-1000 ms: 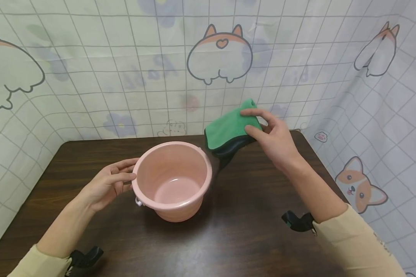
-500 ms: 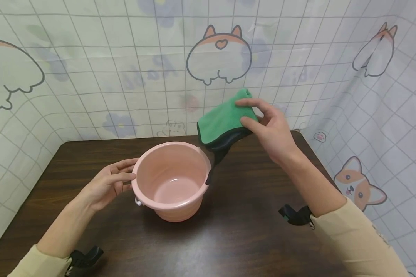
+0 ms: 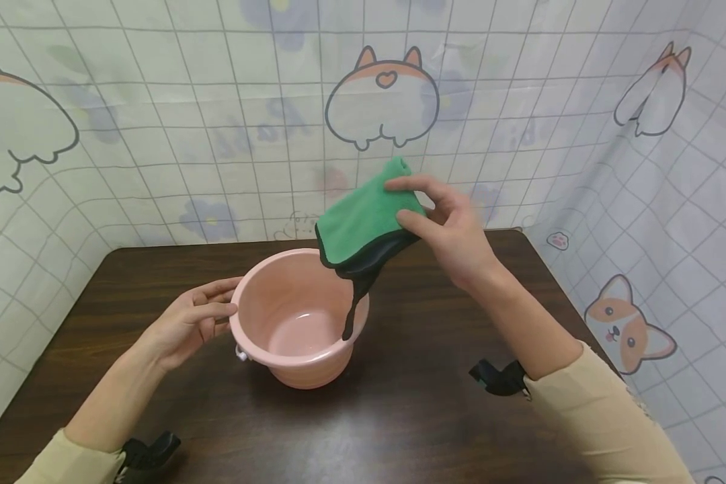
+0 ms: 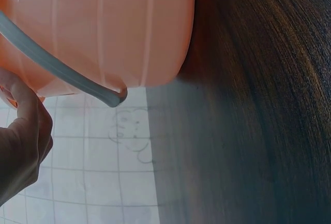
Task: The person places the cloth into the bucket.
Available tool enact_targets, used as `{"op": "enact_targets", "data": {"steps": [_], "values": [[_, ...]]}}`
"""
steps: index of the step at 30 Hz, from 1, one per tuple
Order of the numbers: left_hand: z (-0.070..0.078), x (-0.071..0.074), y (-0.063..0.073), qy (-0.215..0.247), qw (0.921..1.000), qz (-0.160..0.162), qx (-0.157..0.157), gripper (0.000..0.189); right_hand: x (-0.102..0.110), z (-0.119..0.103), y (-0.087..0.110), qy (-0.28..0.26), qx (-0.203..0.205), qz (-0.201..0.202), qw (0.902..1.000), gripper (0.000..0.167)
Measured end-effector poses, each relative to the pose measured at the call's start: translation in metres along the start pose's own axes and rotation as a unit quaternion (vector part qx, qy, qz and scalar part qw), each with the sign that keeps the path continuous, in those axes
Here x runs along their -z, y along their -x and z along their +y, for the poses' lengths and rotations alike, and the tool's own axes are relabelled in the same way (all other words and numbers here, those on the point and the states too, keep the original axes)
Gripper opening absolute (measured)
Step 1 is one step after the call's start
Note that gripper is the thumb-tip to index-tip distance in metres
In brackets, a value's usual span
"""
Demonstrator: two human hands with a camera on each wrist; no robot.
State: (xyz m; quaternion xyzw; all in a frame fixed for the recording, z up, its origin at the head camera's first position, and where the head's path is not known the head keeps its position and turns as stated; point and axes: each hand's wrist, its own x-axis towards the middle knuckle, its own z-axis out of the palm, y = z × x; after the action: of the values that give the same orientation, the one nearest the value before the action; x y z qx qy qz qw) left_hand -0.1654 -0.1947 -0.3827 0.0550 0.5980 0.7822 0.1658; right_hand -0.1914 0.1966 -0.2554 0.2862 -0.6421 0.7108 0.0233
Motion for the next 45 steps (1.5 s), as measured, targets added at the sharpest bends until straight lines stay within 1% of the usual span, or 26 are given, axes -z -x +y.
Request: {"op": "enact_targets", "data": {"steps": [4, 7, 13, 20, 25, 31, 38, 45], "values": [[0.000, 0.000, 0.001, -0.001, 1.0000, 0.005, 0.000, 0.059, -0.008, 0.004, -0.002, -0.012, 0.012, -0.022, 0.9996, 0.039], [0.000, 0.000, 0.001, -0.001, 1.0000, 0.006, -0.001, 0.059, -0.013, 0.006, -0.003, -0.011, 0.010, -0.033, 0.9994, 0.040], [-0.001, 0.000, 0.001, 0.004, 1.0000, 0.006, -0.004, 0.058, -0.021, 0.015, -0.002, -0.003, -0.012, -0.054, 0.9985, 0.038], [-0.002, 0.000, 0.001, 0.004, 1.0000, 0.009, -0.001, 0.058, -0.028, 0.029, 0.000, 0.002, -0.040, -0.070, 0.9968, 0.034], [-0.002, -0.001, 0.000, 0.005, 0.9999, 0.010, -0.002, 0.059, -0.031, 0.040, 0.003, 0.018, -0.064, -0.072, 0.9952, 0.033], [-0.002, -0.001, 0.000, 0.002, 0.9999, 0.011, -0.001, 0.059, -0.036, 0.051, 0.005, 0.028, -0.080, -0.073, 0.9937, 0.033], [-0.003, -0.001, 0.000, -0.002, 0.9999, 0.011, 0.000, 0.059, -0.040, 0.062, 0.008, 0.058, -0.101, -0.092, 0.9890, 0.038], [-0.002, -0.001, 0.000, -0.001, 0.9999, 0.012, -0.003, 0.058, -0.044, 0.070, 0.009, 0.068, -0.112, -0.122, 0.9838, 0.039]]}}
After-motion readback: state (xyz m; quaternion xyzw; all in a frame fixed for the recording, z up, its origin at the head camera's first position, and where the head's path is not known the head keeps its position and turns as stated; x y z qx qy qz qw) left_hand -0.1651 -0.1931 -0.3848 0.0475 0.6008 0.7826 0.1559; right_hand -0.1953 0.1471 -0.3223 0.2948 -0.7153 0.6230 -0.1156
